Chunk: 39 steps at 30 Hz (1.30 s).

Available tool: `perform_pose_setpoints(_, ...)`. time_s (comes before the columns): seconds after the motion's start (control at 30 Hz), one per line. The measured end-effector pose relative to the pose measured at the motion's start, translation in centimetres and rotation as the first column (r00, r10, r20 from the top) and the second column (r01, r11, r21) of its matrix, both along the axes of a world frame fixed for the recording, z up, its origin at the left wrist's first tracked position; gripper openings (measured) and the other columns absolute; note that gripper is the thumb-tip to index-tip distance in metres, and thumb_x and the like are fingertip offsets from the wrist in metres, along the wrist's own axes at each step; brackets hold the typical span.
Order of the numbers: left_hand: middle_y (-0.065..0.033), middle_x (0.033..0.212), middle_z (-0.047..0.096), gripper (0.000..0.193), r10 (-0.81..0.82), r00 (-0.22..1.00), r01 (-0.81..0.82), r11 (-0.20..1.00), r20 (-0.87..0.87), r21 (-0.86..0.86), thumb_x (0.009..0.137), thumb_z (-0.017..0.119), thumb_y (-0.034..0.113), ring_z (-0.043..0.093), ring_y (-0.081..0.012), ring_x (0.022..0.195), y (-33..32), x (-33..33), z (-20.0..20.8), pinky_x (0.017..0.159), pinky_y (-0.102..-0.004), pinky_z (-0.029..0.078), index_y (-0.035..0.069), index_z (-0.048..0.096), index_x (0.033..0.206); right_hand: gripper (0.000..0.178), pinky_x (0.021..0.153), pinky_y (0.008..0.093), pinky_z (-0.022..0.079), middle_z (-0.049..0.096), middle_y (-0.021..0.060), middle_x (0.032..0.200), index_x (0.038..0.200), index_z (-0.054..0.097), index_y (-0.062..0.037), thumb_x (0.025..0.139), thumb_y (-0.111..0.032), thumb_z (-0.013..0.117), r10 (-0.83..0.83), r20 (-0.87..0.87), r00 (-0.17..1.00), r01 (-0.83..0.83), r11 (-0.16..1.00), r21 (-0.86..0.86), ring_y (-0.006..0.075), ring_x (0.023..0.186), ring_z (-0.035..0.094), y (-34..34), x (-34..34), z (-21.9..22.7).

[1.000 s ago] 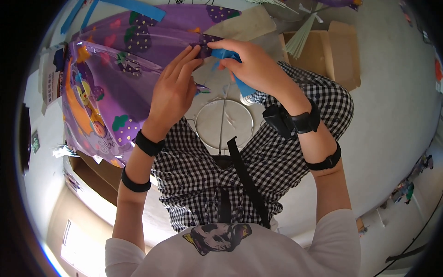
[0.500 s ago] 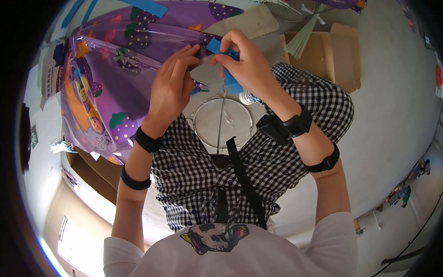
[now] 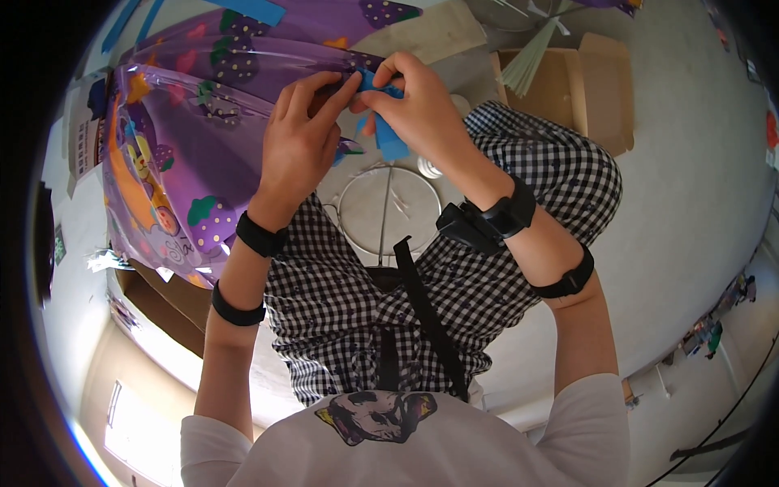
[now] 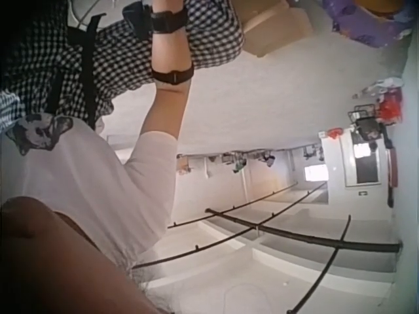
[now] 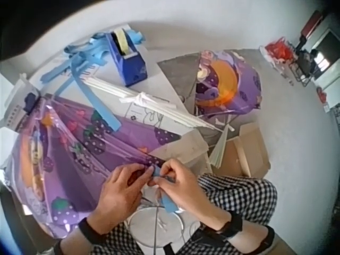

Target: The person unfolds a purple kite and places white rods across it. They pull blue tape from a dispenser, tear off pieces by hand, and press them over the rods and the edges of the kite to secure the frame.

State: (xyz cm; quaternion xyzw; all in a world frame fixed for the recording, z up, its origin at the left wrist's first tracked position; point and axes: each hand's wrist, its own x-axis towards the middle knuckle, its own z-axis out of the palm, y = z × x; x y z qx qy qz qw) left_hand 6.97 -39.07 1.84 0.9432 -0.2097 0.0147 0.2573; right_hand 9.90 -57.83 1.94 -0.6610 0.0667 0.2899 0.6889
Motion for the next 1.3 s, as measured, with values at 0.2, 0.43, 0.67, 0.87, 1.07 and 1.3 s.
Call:
perform_pose_setpoints(0.2, -0.0049, 0.116, 0.057, 0.058, -0.007, 1.0, 0.006, 1.0, 0.017, 0.03, 0.067, 0.064, -0.004, 0.058, -0.0221, 0.102, 0.3, 0.0, -0.1, 0.087, -0.036, 0.051, 0.012, 0.065, 0.124, 0.018, 0.054, 0.026, 0.05, 0.07, 0.0142, 0.086, 0.098, 0.048, -0.0029, 0.088, -0.005, 0.063, 0.097, -0.088, 0.991, -0.094, 0.995, 0.04, 0.0157, 0.064, 0.068, -0.8, -0.3, 0.5)
perform_pose_setpoints(0.43, -0.0038, 0.113, 0.057, 0.056, -0.039, 0.999, 0.038, 0.999, 0.03, 0.033, 0.069, 0.064, -0.003, 0.059, -0.0213, 0.101, 0.9, 0.7, -0.3, 0.086, -0.0354, 0.051, 0.013, 0.066, 0.122, 0.015, 0.058, 0.0243, 0.049, 0.07, 0.0116, 0.089, 0.107, 0.053, -0.0072, 0.093, -0.008, 0.06, 0.047, -0.224, 0.973, -0.037, 0.998, 0.05, 0.0113, 0.065, 0.063, -3.8, -1.4, 0.6)
perform_pose_setpoints(0.67, -0.0081, 0.12, 0.055, 0.066, -0.088, 0.996, 0.089, 0.996, -0.028, 0.029, 0.07, 0.062, -0.007, 0.057, -0.0268, 0.106, 1.6, 0.7, 0.1, 0.089, -0.0385, 0.051, 0.016, 0.06, 0.132, 0.041, 0.068, 0.0336, 0.051, 0.069, 0.0112, 0.095, 0.135, 0.052, -0.0162, 0.095, -0.008, 0.055, 0.233, 0.344, 0.91, -0.124, 0.943, -0.31, 0.0235, 0.083, 0.069, -2.1, -3.2, 0.5)
perform_pose_setpoints(0.87, -0.0079, 0.119, 0.055, 0.063, -0.064, 0.998, 0.064, 0.998, -0.001, 0.011, 0.071, 0.062, -0.006, 0.057, -0.0266, 0.106, 0.4, 0.6, 0.0, 0.088, -0.0381, 0.051, 0.015, 0.061, 0.13, 0.045, 0.07, 0.0342, 0.051, 0.068, 0.0102, 0.102, 0.136, 0.054, -0.0179, 0.093, -0.006, 0.055, 0.36, 0.363, 0.859, -0.163, 0.866, -0.472, 0.0237, 0.078, 0.064, -2.0, -1.9, -0.3)
perform_pose_setpoints(1.07, -0.0081, 0.119, 0.055, 0.061, -0.05, 0.999, 0.051, 0.998, -0.014, 0.027, 0.071, 0.061, -0.006, 0.057, -0.0274, 0.107, 0.7, 0.3, 0.3, 0.088, -0.0384, 0.051, 0.013, 0.061, 0.129, 0.048, 0.061, 0.0392, 0.05, 0.066, 0.01, 0.085, 0.135, 0.054, -0.0219, 0.09, -0.006, 0.053, 0.477, 0.415, 0.774, -0.152, 0.778, -0.61, 0.0283, 0.069, 0.062, -2.0, -1.8, 0.2)
perform_pose_setpoints(1.3, -0.0063, 0.114, 0.06, 0.046, -0.035, 0.999, 0.036, 0.998, 0.026, -0.06, 0.07, 0.062, -0.004, 0.059, -0.026, 0.106, 1.0, 0.7, -0.2, 0.087, -0.0369, 0.052, 0.006, 0.064, 0.115, 0.053, 0.066, 0.0347, 0.052, 0.069, 0.0104, 0.111, 0.139, 0.053, -0.0251, 0.089, -0.004, 0.055, 0.519, 0.394, 0.759, -0.154, 0.731, -0.665, 0.0256, 0.07, 0.062, -1.9, -2.0, 0.0)
